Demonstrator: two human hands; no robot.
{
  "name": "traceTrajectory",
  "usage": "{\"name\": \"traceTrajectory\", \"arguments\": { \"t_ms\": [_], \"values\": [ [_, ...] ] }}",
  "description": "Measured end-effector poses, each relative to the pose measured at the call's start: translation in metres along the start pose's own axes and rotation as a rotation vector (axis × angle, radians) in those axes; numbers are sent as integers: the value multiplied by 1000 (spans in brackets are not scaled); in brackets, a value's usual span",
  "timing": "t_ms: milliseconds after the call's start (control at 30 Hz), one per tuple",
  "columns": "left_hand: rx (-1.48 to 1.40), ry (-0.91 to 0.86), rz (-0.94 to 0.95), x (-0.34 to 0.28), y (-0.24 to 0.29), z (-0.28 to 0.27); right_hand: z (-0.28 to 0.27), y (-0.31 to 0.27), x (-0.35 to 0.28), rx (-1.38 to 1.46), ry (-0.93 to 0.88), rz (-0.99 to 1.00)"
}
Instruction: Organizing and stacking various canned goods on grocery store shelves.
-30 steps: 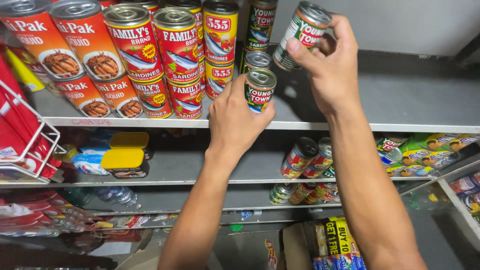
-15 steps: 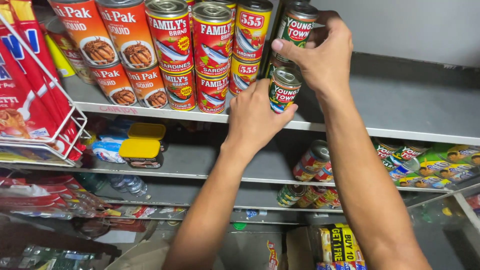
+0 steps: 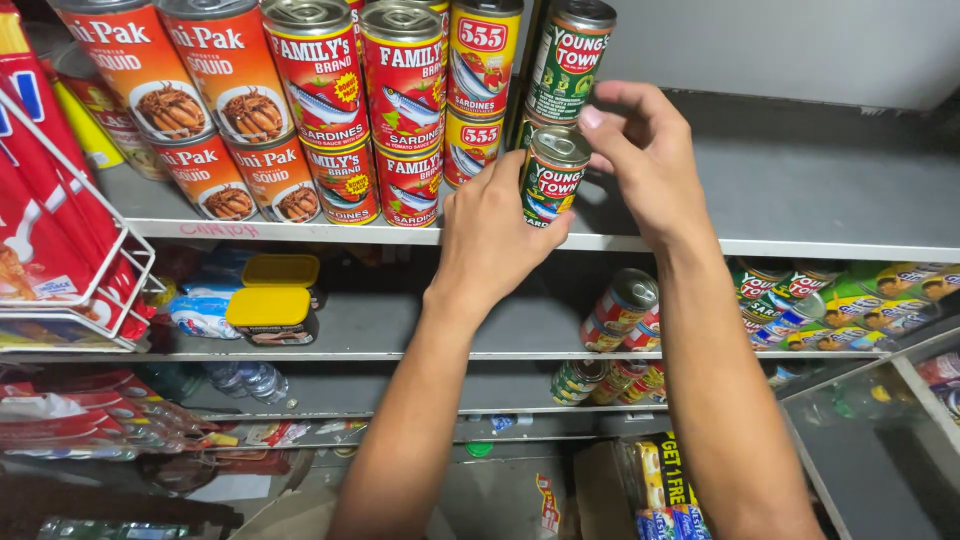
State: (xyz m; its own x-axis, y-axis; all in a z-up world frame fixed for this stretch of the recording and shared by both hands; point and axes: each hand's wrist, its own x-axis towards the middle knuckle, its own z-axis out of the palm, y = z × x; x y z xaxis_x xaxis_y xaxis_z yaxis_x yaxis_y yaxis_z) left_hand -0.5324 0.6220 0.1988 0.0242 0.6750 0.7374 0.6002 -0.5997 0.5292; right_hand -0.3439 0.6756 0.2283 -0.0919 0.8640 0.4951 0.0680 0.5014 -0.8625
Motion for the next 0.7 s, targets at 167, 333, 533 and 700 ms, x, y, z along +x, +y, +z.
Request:
{"name": "traceTrajectory", "arguments": {
  "t_ms": [167, 333, 533, 700],
  "values": [
    [-75, 33, -2, 0, -3, 3, -5, -3, -24, 72, -185, -12],
    [-194, 44, 20, -2, -1, 2, 0, -10, -29, 53, -278, -50],
    [-347, -69, 47, -3, -9, -3, -9, -4, -29, 83, -298, -36],
    [-281, -39, 36, -2, 1, -3, -3, -3, -27, 44, -286, -88]
  ]
}}
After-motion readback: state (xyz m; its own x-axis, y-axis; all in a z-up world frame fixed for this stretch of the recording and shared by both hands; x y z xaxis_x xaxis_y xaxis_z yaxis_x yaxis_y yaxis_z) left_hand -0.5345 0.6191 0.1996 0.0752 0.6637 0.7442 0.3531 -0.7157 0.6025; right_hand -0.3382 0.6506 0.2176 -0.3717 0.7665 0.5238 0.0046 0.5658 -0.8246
